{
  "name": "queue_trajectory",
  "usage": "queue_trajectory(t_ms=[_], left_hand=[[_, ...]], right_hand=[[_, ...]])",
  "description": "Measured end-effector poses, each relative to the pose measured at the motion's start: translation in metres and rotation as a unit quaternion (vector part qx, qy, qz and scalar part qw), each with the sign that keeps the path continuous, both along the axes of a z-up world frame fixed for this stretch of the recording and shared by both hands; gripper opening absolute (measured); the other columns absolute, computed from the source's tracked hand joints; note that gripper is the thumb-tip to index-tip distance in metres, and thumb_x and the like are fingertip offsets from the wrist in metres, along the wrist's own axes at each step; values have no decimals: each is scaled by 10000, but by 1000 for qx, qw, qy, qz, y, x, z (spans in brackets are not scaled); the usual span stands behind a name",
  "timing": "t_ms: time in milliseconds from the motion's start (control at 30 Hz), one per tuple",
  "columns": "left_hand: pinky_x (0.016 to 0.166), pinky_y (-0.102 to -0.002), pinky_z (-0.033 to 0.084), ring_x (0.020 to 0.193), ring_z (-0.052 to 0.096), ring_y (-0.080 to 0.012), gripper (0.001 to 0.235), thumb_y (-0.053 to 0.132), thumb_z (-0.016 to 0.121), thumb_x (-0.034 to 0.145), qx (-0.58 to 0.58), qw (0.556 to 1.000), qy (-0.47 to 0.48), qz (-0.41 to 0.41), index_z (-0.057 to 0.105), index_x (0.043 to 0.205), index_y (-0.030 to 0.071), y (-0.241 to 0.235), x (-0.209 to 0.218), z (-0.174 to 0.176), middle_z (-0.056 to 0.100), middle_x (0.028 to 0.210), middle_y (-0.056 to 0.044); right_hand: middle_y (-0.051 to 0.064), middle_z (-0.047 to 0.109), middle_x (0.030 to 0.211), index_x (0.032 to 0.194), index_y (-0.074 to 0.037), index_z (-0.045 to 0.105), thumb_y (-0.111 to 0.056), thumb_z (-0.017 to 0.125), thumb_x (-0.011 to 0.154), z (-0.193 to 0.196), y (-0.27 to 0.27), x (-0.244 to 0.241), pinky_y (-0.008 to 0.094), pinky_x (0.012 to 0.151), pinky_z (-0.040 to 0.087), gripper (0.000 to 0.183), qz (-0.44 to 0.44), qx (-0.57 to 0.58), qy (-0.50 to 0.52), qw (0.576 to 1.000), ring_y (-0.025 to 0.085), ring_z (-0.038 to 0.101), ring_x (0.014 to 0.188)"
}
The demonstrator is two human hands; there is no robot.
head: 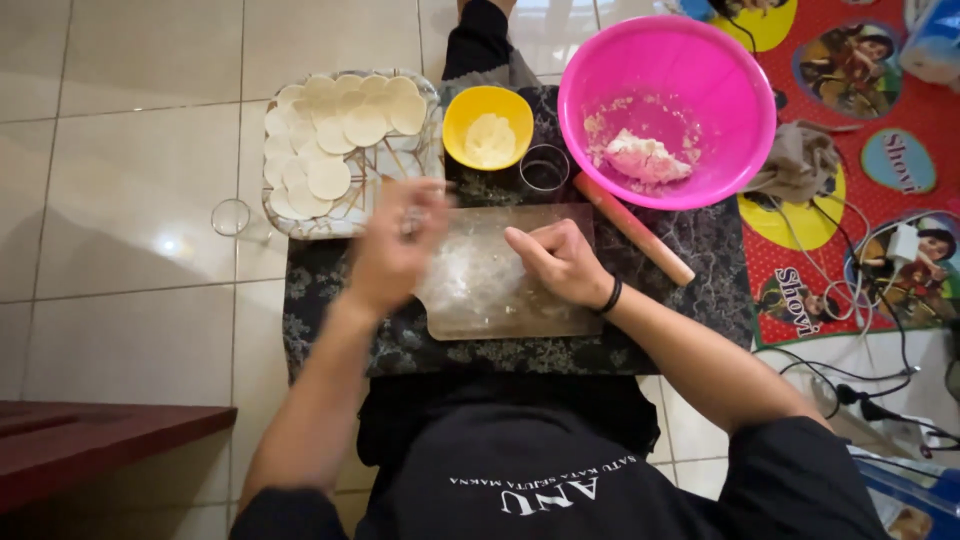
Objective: Rolling out dough with a pin, kneading it in a bowl, and shaping small portions into dumpling wrappers.
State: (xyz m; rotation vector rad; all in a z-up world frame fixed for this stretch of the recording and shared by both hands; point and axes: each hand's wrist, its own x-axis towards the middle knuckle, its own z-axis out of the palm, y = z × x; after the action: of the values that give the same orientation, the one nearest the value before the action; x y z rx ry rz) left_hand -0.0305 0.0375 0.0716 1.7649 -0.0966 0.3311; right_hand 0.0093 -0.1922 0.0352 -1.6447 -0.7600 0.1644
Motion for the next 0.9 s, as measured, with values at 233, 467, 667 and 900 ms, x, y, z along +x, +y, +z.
queue_trajectory(t_ms=[233, 467, 667, 900], left_hand=[[1113, -418, 442, 1230, 569, -174, 419, 322, 405, 1130, -114, 959, 8, -261, 565, 1437, 87, -56, 32, -39, 669, 1292, -129], [772, -221, 507, 974, 598, -86, 558, 415, 420, 1096, -303, 898, 110, -300, 475, 1470, 4, -60, 34, -36, 619, 1172, -104], [480, -168, 525, 745, 640, -75, 574, 408, 457, 1066, -335, 884, 163, -282, 507, 1413, -46, -53, 40, -43, 699, 1169, -176], [610, -307, 648, 821, 702, -132, 591, 393, 502, 1060, -383, 854, 176, -307, 486, 1429, -68, -55, 45, -58, 691, 1226, -199]], right_hand=[[-27, 342, 404, 434, -128, 410, -222, 505, 1099, -20, -6, 8, 234, 394, 300, 679, -48, 102, 182, 977, 87, 297, 371], [15, 548, 972, 1205, -72, 484, -111, 589, 999, -7, -6, 18, 277, 786, 460, 235, 114, 7, 126, 985, 121, 520, 890], [93, 572, 1049, 1294, 9, 538, -76, 619, 1012, 10, 1, 12, 341, 785, 567, 306, 93, -27, 79, 992, 166, 610, 925], [134, 664, 850, 1315, 25, 617, -155, 536, 1049, -16, -6, 25, 415, 682, 561, 331, 65, -34, 65, 995, 182, 622, 779]])
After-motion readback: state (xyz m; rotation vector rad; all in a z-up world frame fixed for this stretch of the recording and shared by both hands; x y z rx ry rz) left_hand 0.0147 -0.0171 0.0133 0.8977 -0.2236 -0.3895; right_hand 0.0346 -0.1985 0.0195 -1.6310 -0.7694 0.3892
